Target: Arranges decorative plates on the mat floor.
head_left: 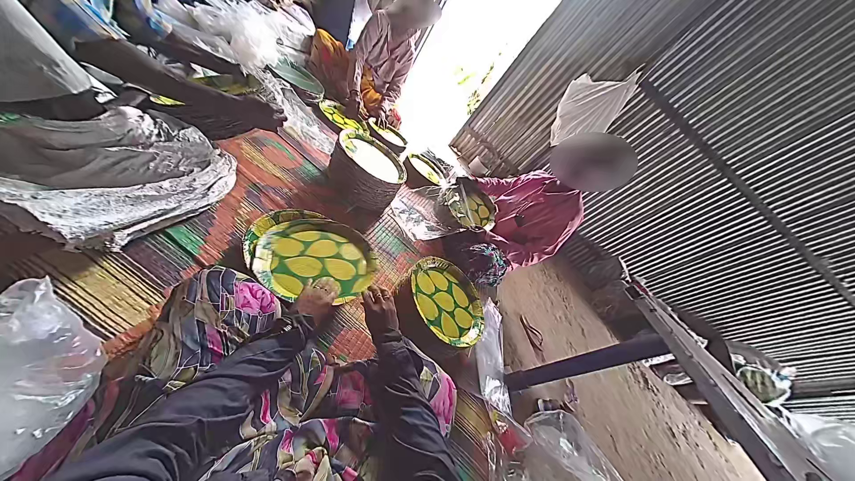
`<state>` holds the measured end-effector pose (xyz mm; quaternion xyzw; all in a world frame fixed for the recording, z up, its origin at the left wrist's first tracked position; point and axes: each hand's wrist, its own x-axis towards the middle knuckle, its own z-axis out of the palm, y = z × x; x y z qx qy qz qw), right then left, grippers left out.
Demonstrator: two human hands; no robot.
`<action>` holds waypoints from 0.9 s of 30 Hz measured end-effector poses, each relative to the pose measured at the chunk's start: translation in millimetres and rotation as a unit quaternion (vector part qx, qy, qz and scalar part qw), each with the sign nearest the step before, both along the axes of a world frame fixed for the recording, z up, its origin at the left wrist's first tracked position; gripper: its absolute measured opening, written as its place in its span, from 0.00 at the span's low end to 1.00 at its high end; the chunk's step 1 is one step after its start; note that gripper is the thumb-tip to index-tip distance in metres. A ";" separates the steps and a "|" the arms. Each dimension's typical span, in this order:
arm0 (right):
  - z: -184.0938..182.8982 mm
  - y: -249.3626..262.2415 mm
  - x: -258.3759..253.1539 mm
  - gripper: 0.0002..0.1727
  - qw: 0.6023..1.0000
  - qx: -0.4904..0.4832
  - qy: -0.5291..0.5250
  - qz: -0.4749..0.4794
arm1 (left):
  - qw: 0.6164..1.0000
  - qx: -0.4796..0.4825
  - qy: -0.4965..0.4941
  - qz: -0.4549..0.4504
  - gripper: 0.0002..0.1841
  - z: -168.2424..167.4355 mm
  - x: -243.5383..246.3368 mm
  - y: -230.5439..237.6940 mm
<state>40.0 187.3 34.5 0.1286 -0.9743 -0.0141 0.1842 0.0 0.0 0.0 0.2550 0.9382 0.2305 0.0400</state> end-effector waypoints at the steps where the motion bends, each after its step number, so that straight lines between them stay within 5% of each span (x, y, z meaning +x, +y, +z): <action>1: 6.1 2.8 -2.6 0.21 0.998 -0.022 -0.038 -0.051 | 0.991 -0.077 -0.106 0.017 0.29 2.2 -6.5 0.4; 5: 23.0 37.8 -9.5 0.33 0.941 -0.116 -0.032 -0.315 | 0.968 -0.168 -0.178 0.049 0.47 -14.1 -20.7 5.5; 7: 33.4 55.6 -8.5 0.36 0.879 -0.124 -0.115 -0.447 | 0.970 -0.168 -0.172 0.034 0.53 -19.6 -23.8 7.0; 10: 27.7 72.3 -9.7 0.33 0.814 -0.126 -0.252 -0.508 | 0.966 -0.188 -0.177 0.012 0.59 -24.0 -25.5 9.0; 16: 31.9 53.3 -6.6 0.22 0.843 -0.081 -0.236 -0.477 | 0.974 -0.173 -0.145 0.009 0.50 -24.0 -19.7 10.0; 24: 45.9 56.8 2.8 0.24 0.848 -0.156 -0.152 -0.483 | 0.985 -0.132 -0.104 -0.026 0.39 -4.5 -6.6 5.2; 27: 45.1 48.3 6.6 0.24 0.887 -0.148 -0.067 -0.432 | 0.990 -0.109 -0.085 -0.029 0.40 -8.0 -7.6 5.1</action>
